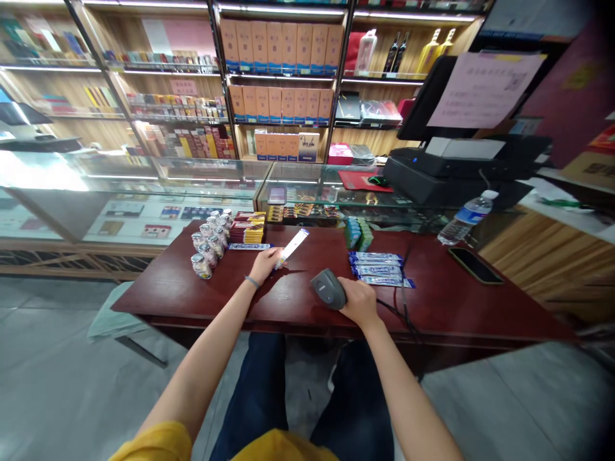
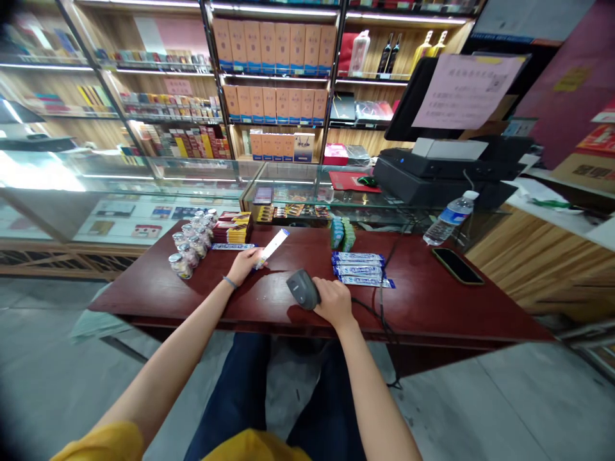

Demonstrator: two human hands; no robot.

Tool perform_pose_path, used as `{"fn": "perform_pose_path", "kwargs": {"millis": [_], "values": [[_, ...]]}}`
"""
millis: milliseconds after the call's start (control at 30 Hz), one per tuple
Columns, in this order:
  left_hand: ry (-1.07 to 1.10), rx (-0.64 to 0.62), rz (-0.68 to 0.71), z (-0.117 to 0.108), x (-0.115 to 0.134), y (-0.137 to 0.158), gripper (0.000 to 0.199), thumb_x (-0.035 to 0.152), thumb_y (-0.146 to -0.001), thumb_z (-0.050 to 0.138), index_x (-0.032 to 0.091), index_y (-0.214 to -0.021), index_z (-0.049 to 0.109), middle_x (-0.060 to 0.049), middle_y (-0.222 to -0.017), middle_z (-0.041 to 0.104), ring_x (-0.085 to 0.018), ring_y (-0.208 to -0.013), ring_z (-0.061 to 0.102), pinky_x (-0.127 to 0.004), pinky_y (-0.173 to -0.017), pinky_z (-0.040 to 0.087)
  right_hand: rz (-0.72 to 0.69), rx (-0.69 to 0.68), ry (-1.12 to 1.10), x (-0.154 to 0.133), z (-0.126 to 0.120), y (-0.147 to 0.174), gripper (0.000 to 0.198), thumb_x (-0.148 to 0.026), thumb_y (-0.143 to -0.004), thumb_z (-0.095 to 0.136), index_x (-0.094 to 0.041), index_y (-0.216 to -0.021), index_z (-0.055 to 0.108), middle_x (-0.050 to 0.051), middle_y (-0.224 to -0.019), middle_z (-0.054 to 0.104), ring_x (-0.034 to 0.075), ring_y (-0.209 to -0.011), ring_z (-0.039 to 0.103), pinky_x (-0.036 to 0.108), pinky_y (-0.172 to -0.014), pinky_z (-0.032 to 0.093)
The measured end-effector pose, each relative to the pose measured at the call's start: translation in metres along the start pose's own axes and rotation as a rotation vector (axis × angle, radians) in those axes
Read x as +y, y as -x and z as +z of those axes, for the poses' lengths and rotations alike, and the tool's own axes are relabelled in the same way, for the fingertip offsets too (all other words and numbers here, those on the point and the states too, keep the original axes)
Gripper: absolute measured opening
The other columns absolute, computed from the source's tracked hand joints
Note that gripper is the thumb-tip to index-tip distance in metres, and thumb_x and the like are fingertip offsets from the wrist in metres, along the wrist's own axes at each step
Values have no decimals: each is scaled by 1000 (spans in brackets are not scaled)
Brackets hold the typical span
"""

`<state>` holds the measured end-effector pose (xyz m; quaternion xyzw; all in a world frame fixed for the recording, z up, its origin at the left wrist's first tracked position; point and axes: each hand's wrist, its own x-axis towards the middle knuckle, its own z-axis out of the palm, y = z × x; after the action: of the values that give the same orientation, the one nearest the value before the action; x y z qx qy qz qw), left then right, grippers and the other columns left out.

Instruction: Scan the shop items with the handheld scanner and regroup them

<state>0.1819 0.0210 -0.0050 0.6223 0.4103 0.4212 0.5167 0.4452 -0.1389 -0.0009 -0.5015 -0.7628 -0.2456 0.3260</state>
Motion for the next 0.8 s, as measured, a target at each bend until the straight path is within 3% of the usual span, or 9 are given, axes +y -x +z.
{"fn": "perform_pose_path", "kwargs": {"millis": [300,500,667,800], "values": [[87,-22,2,-1,-1,1,57,58,-79,61,14,-113,67,-6,-86,71,-17,-71,68,-26,-62,51,30,6,21,2,2,3,35,-34,-81,54,-13,-109,60,8,-88,70,17,-72,60,30,-69,38],[70,-61,97,-5,-3,2,61,55,-83,59,17,-130,57,-10,-119,67,-22,-99,67,-35,-89,52,58,11,52,6,2,5,38,-36,-82,53,-13,-110,61,7,-82,68,18,-72,60,31,-69,39],[-114,-38,190,0,-1,3,57,50,-81,63,18,-128,59,-9,-130,62,-24,-116,60,-41,-104,44,129,14,82,15,-14,13,35,-33,-80,54,-14,-109,62,7,-84,69,19,-75,61,31,-70,41],[-291,-24,289,20,4,2,45,43,-82,63,20,-122,63,-8,-125,65,-23,-112,62,-40,-103,46,155,54,124,31,-37,28,35,-36,-81,56,-14,-108,62,7,-84,70,19,-77,62,31,-72,41]]}}
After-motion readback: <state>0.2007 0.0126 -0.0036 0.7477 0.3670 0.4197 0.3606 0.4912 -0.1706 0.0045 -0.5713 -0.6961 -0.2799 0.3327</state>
